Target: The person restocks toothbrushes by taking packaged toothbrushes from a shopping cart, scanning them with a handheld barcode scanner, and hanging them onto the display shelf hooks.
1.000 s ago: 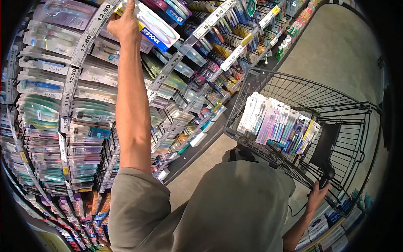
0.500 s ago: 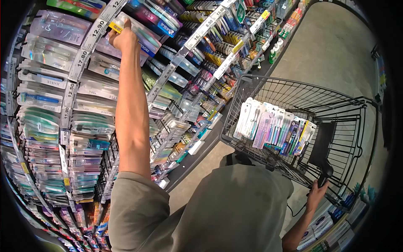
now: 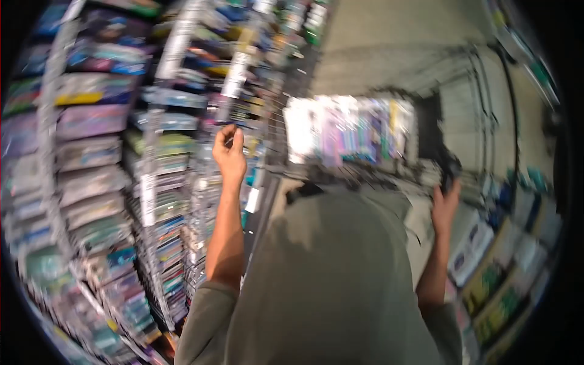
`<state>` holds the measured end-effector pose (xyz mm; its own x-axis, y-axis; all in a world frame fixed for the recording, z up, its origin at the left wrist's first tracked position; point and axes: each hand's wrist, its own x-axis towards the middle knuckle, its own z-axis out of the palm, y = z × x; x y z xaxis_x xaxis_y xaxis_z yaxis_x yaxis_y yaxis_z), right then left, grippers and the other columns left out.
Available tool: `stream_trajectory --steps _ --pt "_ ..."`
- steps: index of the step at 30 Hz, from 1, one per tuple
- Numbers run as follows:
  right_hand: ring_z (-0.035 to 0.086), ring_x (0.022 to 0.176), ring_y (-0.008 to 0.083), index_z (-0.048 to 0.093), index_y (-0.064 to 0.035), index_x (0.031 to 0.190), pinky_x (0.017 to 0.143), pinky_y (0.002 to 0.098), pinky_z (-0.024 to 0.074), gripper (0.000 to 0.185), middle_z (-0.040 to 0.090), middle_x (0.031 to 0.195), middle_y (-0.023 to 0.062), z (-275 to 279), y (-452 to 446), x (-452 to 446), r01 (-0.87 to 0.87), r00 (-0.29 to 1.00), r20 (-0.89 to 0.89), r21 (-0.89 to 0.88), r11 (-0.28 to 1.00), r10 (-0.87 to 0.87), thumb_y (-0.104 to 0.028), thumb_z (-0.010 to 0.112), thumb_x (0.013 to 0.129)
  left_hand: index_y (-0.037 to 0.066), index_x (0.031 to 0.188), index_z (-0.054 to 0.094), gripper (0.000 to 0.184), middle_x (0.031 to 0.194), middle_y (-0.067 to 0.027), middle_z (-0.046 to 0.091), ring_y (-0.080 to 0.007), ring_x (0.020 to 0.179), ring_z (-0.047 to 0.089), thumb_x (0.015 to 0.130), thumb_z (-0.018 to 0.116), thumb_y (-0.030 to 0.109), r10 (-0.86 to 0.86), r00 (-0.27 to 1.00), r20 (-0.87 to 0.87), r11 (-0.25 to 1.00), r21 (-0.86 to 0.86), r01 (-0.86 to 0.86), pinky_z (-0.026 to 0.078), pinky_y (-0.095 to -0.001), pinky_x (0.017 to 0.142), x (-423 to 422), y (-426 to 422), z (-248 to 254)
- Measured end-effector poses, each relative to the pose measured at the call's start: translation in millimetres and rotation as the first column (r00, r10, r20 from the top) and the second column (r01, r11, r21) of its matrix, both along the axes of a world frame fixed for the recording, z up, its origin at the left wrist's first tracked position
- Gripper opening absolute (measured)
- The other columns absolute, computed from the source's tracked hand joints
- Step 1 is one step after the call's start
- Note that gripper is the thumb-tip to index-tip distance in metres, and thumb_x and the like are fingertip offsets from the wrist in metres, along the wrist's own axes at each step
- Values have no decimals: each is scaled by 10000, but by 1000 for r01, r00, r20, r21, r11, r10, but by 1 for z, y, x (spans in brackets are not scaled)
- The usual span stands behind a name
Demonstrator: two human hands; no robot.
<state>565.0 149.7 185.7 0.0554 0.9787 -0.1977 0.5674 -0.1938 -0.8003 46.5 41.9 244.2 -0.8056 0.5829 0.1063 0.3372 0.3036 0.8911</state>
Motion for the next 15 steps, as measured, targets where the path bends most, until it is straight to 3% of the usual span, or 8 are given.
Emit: stream_trajectory --steps 1,2,4,6,7,8,10,15 --pt "613 941 266 426 73 1339 835 378 483 536 625 1099 203 9 4 -9 21 1000 -1 36 999 -21 -122 638 887 -8 1041 663 208 1057 -114 661 -213 974 613 891 699 133 -97 994 -45 989 -118 91 478 -339 860 13 -10 -36" --pt "614 842 290 449 59 1308 781 389 489 510 630 1025 218 -9 6 -3 -45 992 121 231 972 18 -136 642 877 -3 1028 675 200 1067 -129 666 -234 974 621 889 696 140 -202 975 -90 957 -232 176 483 -350 850 26 -21 -65" --pt "601 797 311 482 44 1237 756 392 482 439 621 954 226 7 15 -15 -8 994 107 130 991 -6 -142 646 875 15 1028 688 241 1100 -143 662 -280 1048 608 884 703 207 -319 940 -118 926 -251 283 435 -392 917 58 -29 -90" --pt "597 766 319 493 35 1165 727 408 476 375 616 890 217 13 26 -16 35 993 110 47 998 -40 -139 645 870 44 1031 695 287 1127 -122 659 -288 1144 565 878 704 286 -448 807 -384 845 -478 241 348 -424 980 80 -29 -95" --pt "506 763 186 506 51 1128 707 337 447 354 549 862 114 16 28 -19 42 997 66 57 997 -45 -160 634 875 68 1023 700 318 1149 -105 654 -281 1197 529 871 698 347 -442 812 -382 858 -444 259 271 -440 1013 85 -27 -103" --pt "506 763 186 506 51 1128 707 337 447 354 549 862 114 16 32 -20 40 996 76 58 997 -44 -160 634 875 68 1023 700 318 1149 -105 654 -281 1197 529 871 698 347 -441 816 -374 858 -441 262 271 -440 1013 88 -24 -110" --pt "592 705 300 484 28 1141 696 416 477 356 602 793 189 14 40 -20 79 993 86 26 997 -81 -137 639 867 79 995 700 305 1148 -80 659 -256 1170 547 879 684 362 -453 798 -398 848 -467 249 282 -434 991 96 -11 -116" --pt "593 682 299 479 27 1127 683 424 478 345 604 792 185 16 64 -21 48 991 122 45 998 -53 -136 636 867 118 877 726 271 951 -50 726 -231 985 614 910 617 364 -371 841 -393 822 -560 101 290 -403 955 110 13 -113"
